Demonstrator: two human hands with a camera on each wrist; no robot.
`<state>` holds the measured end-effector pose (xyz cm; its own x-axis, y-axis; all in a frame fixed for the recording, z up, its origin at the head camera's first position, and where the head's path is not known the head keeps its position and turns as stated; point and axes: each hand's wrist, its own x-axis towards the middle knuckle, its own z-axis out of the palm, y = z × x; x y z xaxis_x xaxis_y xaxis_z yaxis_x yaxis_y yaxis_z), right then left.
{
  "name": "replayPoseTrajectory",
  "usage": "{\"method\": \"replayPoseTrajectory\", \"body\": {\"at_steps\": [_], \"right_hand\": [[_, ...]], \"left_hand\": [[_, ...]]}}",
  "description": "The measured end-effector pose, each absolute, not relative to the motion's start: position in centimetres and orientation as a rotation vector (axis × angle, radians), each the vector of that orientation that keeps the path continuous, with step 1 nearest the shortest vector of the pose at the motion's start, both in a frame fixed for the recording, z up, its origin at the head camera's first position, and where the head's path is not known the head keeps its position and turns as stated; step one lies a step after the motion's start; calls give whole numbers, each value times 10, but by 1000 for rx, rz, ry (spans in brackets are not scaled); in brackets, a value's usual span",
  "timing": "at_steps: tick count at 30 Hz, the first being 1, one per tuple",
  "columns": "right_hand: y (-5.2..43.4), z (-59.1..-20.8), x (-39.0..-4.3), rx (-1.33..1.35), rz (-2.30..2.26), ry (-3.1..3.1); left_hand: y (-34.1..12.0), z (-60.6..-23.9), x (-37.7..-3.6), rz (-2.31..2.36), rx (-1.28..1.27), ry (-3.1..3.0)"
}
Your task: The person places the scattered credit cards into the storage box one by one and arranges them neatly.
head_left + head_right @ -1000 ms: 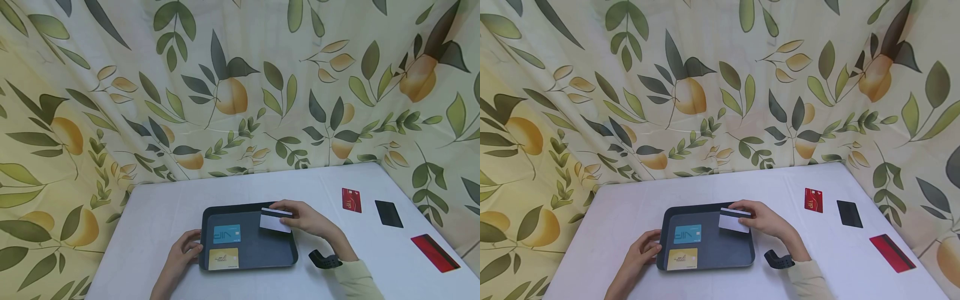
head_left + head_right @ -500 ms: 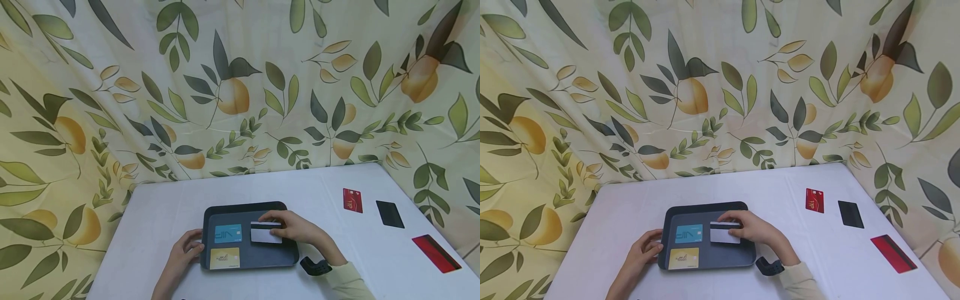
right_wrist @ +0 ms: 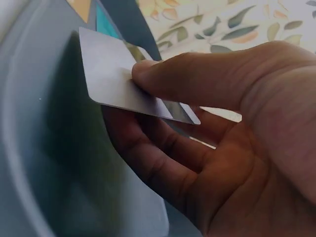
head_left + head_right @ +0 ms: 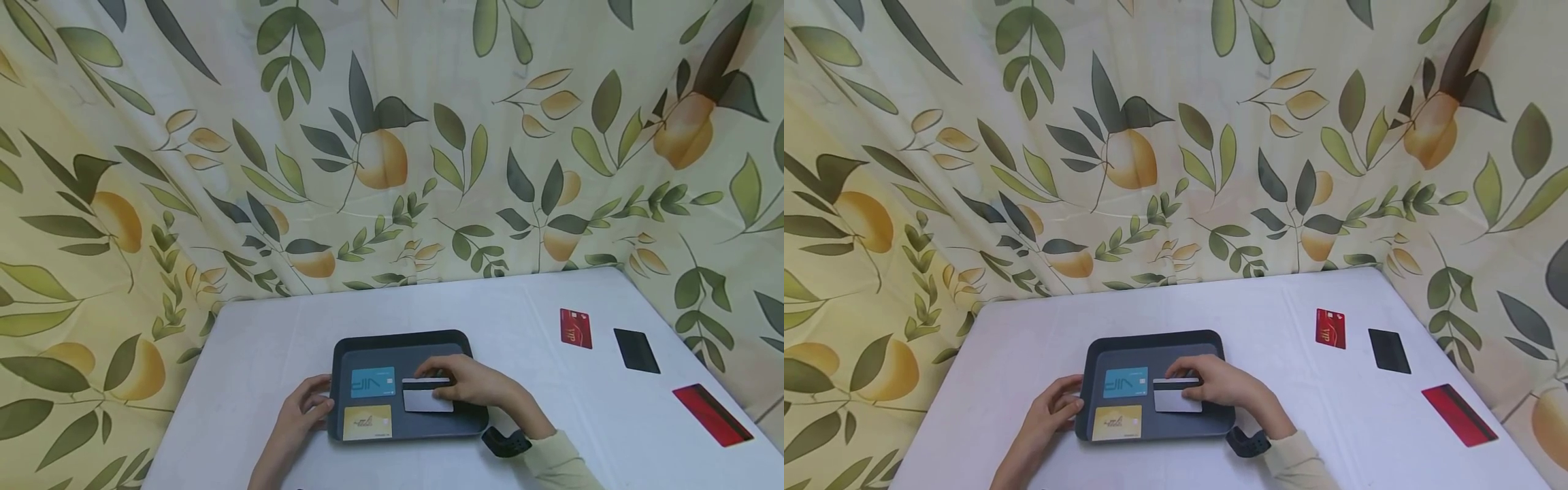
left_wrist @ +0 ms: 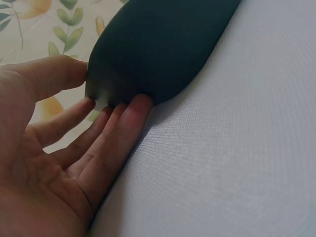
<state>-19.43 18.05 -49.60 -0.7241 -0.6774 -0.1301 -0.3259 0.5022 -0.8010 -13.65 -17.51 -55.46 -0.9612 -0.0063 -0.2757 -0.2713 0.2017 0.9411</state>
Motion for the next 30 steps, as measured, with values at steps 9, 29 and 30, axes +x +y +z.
{"method": "replayPoseTrajectory", "body": {"at_steps": [9,29,30], "right_hand": [[171,-500,-189,-856,-970,2434],[156,-495,-173,-795,-801,2557],[156,-495,-172,-797,-787,2565]], "left_hand": [[-175,-553,-137,1847,-262,2262],[-174,-552,-136,1823,-239,2290],[-174,-552,-136,1821,-241,2290]]}}
